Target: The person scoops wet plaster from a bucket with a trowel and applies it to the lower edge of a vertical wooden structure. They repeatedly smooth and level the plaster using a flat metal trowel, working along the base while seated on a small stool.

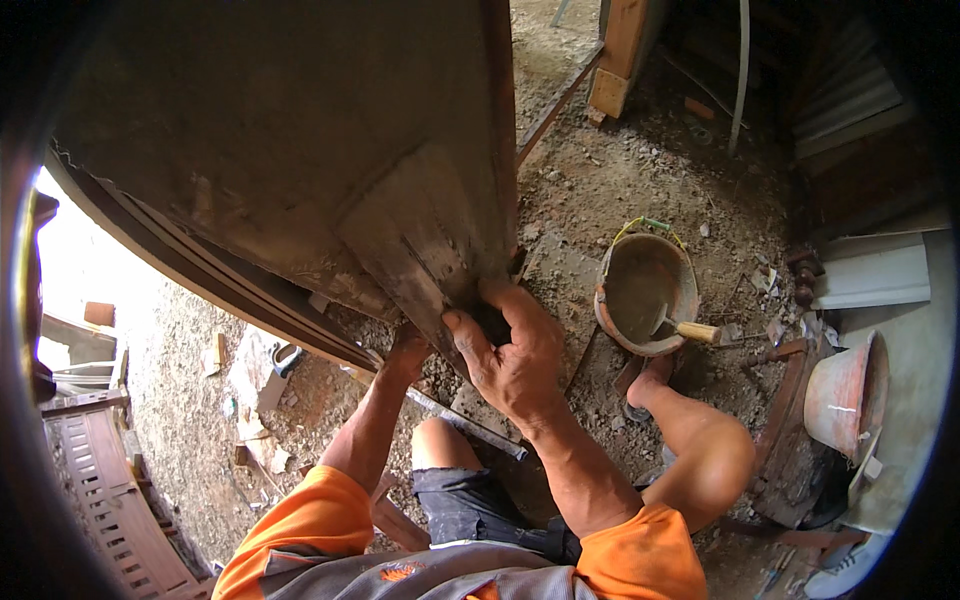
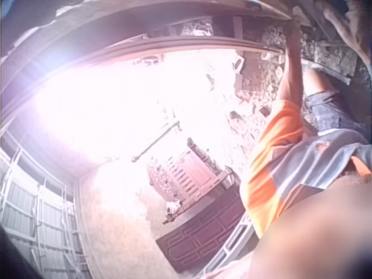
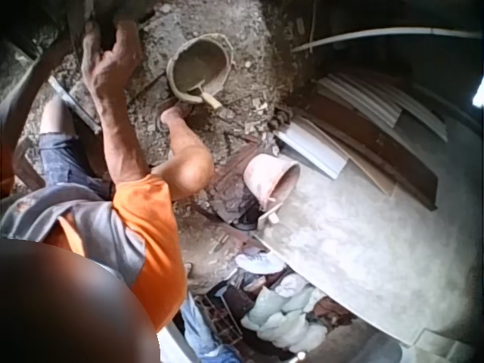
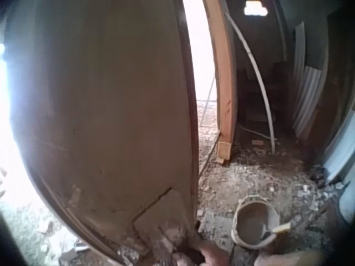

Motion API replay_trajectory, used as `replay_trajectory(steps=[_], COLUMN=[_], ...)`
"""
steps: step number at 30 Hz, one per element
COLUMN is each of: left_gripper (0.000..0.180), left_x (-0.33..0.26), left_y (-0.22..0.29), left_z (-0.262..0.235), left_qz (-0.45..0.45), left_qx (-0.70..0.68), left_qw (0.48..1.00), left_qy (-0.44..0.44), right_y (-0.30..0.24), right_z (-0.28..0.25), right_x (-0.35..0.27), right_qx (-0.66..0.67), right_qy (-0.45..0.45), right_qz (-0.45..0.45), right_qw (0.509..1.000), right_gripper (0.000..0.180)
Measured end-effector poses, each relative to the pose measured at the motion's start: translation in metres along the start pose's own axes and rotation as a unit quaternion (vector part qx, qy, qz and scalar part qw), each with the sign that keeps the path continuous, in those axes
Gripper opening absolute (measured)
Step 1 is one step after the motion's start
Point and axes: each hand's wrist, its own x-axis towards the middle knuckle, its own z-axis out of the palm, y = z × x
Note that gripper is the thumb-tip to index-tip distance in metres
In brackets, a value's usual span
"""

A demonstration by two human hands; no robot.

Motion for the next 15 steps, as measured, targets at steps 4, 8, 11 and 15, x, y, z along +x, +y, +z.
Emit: replay_trajectory(steps=[4, 8, 11, 15], left_gripper=[0.068, 0.053, 0.042, 0.052], left_x=[-0.008, -0.014, -0.002, 0.003], left_y=[0.011, 0.013, -0.001, -0.014], left_z=[0.006, 0.004, -0.005, -0.016], left_qz=[0.021, 0.006, 0.032, 0.123], left_qx=[-0.010, 0.127, 0.046, 0.066], left_qw=[1.000, 0.991, 0.998, 0.989], left_qy=[-0.011, 0.036, 0.041, -0.039], right_y=[0.049, 0.105, 0.116, 0.091], right_z=[0.019, 0.030, 0.035, 0.061], right_x=[-0.041, -0.100, -0.117, -0.091], right_qx=[-0.042, -0.074, -0.038, 0.067], right_qy=[-0.009, -0.010, 0.047, 0.122], right_qz=[0.034, 0.072, 0.112, 0.127], right_qw=[0.999, 0.995, 0.992, 0.982], right_gripper=[0.033, 0.036, 0.039, 0.037])
